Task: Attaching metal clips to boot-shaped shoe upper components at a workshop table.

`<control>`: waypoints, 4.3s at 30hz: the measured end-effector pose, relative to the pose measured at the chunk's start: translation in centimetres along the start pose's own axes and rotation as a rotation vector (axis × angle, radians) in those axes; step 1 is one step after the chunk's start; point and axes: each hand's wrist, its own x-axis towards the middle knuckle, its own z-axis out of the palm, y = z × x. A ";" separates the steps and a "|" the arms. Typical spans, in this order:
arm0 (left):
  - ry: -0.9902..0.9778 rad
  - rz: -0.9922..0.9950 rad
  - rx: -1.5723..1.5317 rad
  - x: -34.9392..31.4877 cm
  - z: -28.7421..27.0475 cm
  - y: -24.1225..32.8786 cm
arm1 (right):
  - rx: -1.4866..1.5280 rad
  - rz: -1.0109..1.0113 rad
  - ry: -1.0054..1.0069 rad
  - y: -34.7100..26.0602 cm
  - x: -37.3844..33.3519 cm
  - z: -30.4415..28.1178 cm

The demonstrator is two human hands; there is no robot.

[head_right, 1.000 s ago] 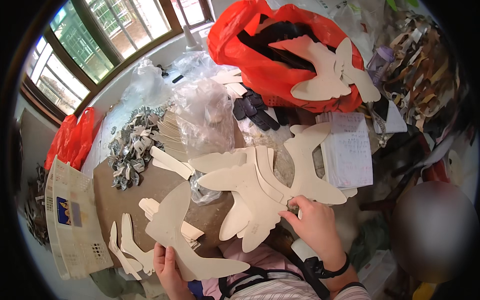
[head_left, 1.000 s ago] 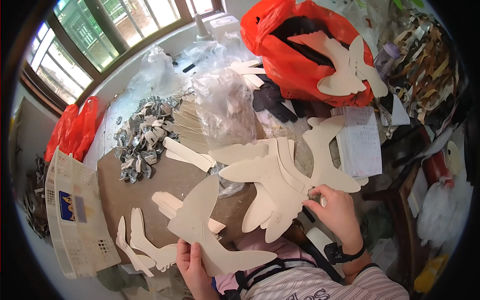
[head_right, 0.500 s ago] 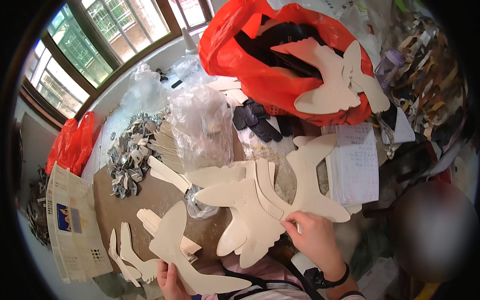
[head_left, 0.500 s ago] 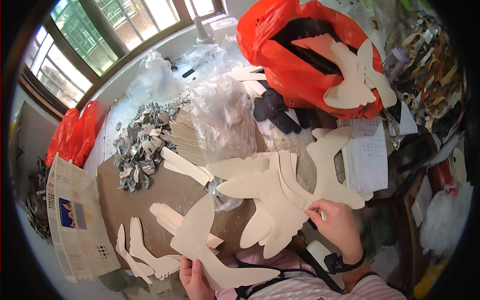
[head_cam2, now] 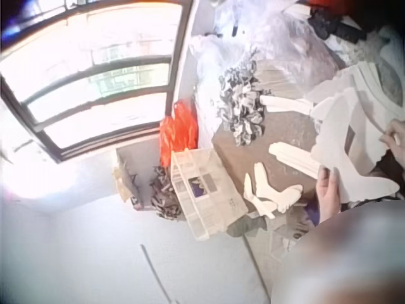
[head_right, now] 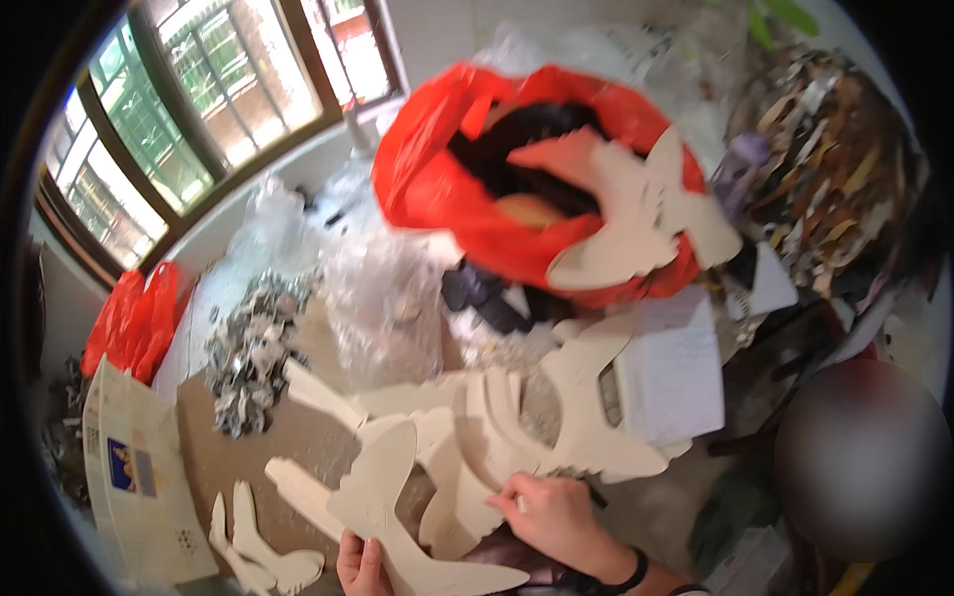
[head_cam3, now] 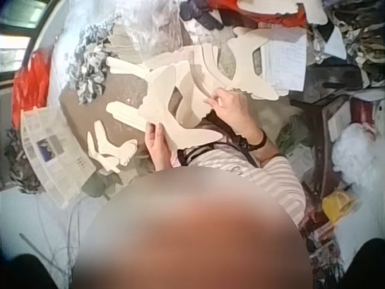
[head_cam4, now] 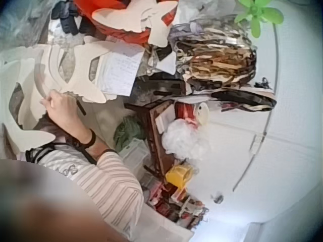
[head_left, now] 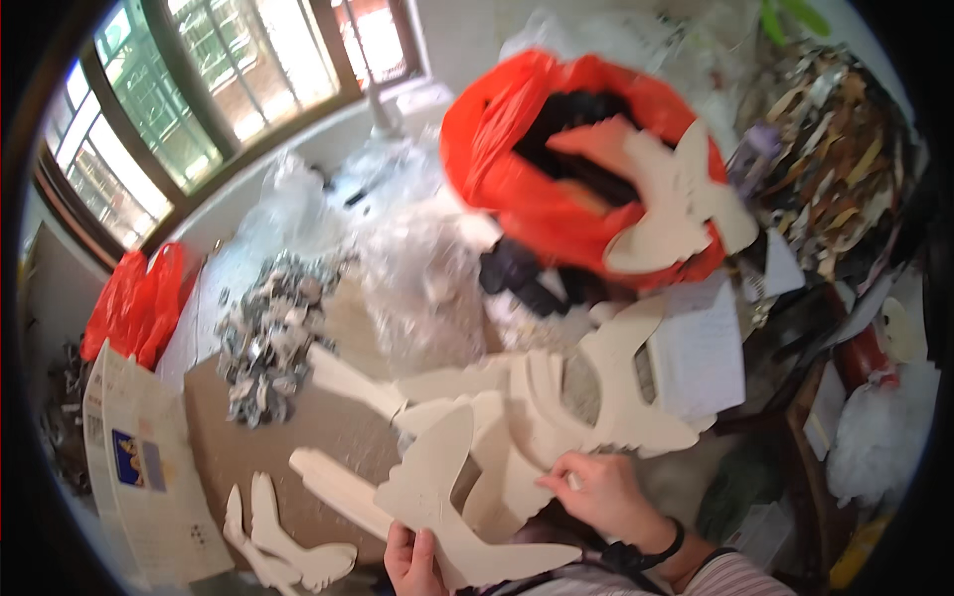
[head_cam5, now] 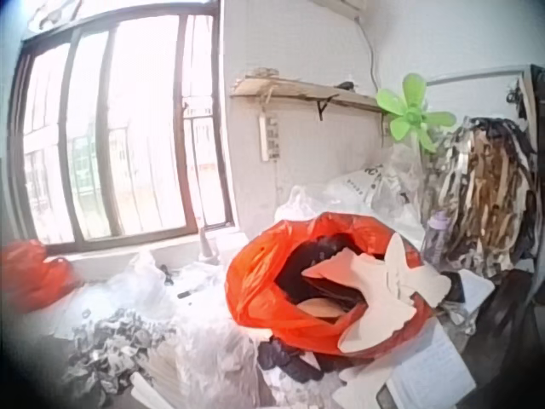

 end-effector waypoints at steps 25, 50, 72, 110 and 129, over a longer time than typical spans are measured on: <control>-0.277 -0.006 0.026 5.3 5.0 -5.4 | 0.158 -0.004 0.442 8.0 16.4 -18.4; -0.286 -0.035 -0.006 5.0 5.0 -3.6 | 0.528 -0.299 0.632 -1.2 5.2 -22.9; -0.495 -0.045 -0.132 -3.9 -5.1 2.9 | 0.977 0.050 -0.445 -12.2 0.0 -5.8; 0.255 0.315 0.000 -8.7 -15.1 0.4 | 0.593 0.078 -0.597 -14.9 7.7 14.4; 0.267 0.319 0.106 -7.9 -11.4 -0.7 | 0.952 0.327 -0.750 -12.3 -9.1 9.0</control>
